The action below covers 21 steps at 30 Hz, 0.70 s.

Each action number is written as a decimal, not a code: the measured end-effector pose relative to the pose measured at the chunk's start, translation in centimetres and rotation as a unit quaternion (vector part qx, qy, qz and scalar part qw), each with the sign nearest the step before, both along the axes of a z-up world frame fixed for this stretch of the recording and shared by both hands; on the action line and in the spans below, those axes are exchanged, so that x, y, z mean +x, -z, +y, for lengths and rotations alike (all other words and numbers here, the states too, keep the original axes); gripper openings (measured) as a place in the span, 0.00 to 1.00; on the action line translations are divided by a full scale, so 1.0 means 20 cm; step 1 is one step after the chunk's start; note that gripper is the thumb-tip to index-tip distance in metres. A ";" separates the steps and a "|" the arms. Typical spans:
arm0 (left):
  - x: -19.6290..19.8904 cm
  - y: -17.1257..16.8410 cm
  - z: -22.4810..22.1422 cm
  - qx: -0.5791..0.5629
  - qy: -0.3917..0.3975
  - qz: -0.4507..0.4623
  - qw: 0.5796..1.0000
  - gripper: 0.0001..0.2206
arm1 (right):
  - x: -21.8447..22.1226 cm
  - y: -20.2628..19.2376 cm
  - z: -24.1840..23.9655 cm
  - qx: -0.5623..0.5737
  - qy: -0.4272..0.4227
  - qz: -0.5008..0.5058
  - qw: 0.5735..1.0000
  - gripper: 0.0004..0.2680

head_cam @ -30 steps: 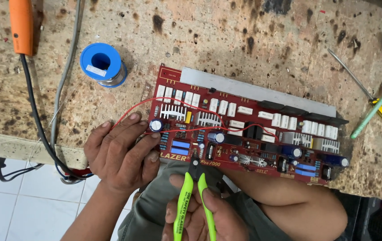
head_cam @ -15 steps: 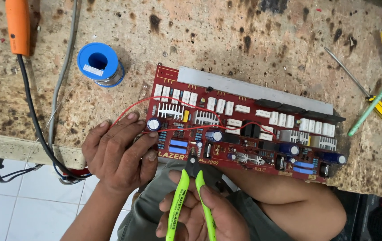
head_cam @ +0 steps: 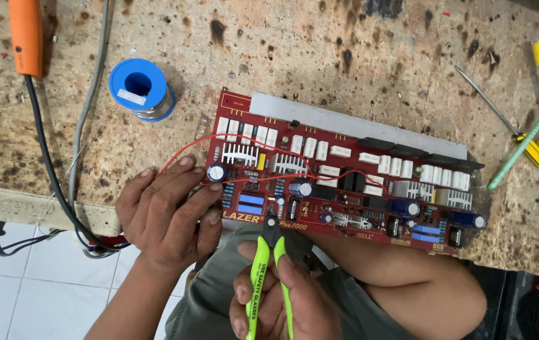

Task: Repairing a large circuit board by trimming wires with pliers and probing components with a small screwdriver.

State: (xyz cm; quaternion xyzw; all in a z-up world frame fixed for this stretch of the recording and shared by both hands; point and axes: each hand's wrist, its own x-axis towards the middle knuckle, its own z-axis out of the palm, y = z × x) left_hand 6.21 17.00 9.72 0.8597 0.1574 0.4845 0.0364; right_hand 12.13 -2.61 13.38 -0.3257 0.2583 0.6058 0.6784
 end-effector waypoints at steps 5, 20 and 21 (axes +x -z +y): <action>0.00 0.00 0.00 0.002 -0.001 -0.005 1.000 0.15 | -0.04 -0.07 0.09 -0.050 0.038 -0.026 0.998 0.18; -0.05 -0.06 -0.05 -0.041 0.006 0.016 0.999 0.13 | -0.06 -0.03 -0.02 -0.031 -0.016 -0.132 0.991 0.19; -0.08 -0.06 -0.06 -0.082 0.039 -0.013 0.996 0.12 | -0.09 -0.04 -0.05 -0.045 -0.049 -0.152 0.986 0.19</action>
